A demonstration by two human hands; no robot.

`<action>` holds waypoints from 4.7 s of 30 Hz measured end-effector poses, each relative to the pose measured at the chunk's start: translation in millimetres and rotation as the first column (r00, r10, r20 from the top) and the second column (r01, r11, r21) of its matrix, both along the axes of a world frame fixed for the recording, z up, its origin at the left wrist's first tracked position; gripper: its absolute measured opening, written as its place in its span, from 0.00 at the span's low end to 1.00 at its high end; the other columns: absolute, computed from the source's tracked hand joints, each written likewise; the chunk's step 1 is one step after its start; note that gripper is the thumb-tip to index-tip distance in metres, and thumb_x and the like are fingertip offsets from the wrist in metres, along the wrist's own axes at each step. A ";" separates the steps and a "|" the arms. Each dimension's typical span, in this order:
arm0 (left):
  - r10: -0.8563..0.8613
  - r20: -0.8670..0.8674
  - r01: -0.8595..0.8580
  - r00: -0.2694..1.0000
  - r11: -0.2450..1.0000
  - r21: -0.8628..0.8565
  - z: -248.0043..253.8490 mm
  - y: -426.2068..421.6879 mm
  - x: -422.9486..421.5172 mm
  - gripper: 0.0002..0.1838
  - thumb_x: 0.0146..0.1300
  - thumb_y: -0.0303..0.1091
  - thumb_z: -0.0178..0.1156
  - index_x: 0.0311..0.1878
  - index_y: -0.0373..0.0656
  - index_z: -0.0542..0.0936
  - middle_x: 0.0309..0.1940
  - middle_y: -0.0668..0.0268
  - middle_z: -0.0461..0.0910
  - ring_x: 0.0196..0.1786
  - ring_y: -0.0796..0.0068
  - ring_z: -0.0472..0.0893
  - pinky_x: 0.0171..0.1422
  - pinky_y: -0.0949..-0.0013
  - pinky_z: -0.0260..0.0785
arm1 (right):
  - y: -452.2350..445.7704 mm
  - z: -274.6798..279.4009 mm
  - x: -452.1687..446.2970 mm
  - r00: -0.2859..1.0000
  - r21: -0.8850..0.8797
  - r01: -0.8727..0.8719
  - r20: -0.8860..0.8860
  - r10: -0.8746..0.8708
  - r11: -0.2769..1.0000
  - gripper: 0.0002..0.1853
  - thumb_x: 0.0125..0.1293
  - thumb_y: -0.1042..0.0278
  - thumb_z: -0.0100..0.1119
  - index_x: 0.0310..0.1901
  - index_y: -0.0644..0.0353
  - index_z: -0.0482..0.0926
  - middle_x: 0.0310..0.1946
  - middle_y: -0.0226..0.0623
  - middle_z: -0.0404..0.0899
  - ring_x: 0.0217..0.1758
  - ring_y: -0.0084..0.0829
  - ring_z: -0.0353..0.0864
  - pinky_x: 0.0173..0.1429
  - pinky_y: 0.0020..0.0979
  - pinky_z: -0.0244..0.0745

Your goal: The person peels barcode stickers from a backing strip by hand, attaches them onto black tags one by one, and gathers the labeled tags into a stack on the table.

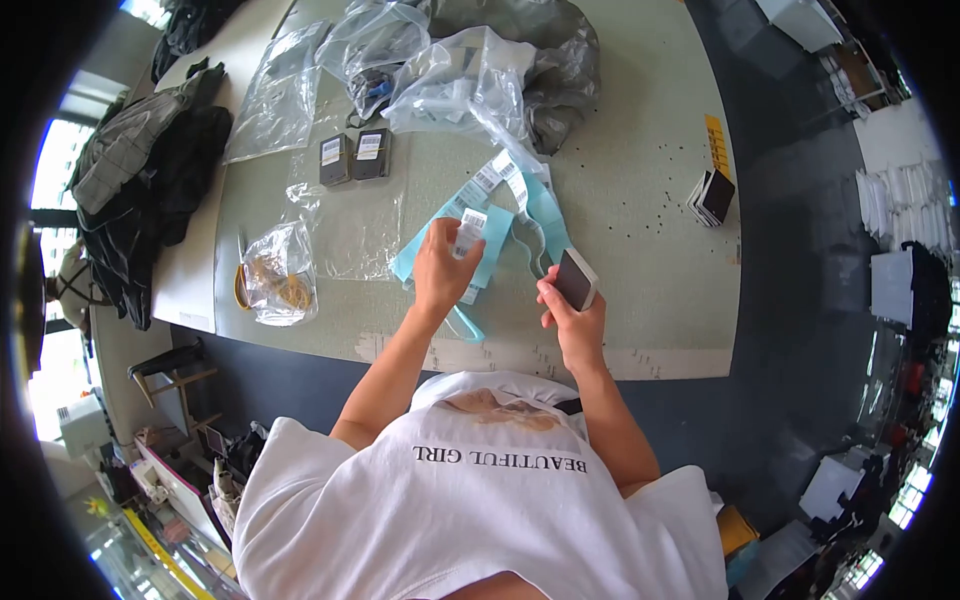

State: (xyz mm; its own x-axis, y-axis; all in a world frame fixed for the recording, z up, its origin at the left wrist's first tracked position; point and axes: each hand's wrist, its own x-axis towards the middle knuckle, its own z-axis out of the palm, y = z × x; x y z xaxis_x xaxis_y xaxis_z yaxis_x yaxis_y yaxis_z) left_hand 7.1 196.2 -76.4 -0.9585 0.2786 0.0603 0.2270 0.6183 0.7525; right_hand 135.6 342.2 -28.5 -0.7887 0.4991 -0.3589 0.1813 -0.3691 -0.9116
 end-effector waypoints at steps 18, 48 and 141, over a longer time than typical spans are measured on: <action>-0.444 0.169 0.239 0.880 0.720 0.652 65.0 5.1 43.2 0.18 0.53 0.27 0.69 0.48 0.38 0.77 0.36 0.67 0.80 0.41 0.77 0.78 0.46 0.73 0.70 | 7.1 39.8 6.6 0.945 0.309 -0.053 -0.291 0.147 0.949 0.13 0.59 0.81 0.60 0.46 0.64 0.73 0.31 0.32 0.76 0.26 0.15 0.71 0.27 0.19 0.67; -0.655 0.002 0.591 0.756 0.683 0.430 105.1 -1.4 39.0 0.12 0.51 0.20 0.67 0.40 0.40 0.82 0.32 0.67 0.81 0.35 0.76 0.80 0.41 0.73 0.70 | 30.5 55.5 8.9 0.856 -0.419 -0.514 -0.303 0.419 0.748 0.11 0.62 0.72 0.61 0.45 0.62 0.75 0.32 0.31 0.75 0.27 0.18 0.71 0.21 0.20 0.63; -0.346 0.662 -0.141 0.665 0.812 0.566 78.6 31.2 65.4 0.10 0.61 0.31 0.65 0.31 0.33 0.80 0.24 0.66 0.81 0.24 0.86 0.75 0.27 0.81 0.67 | 16.6 11.3 27.4 0.982 -0.565 -0.179 -0.049 0.184 0.805 0.19 0.59 0.81 0.55 0.54 0.65 0.71 0.48 0.41 0.78 0.49 0.34 0.81 0.51 0.37 0.80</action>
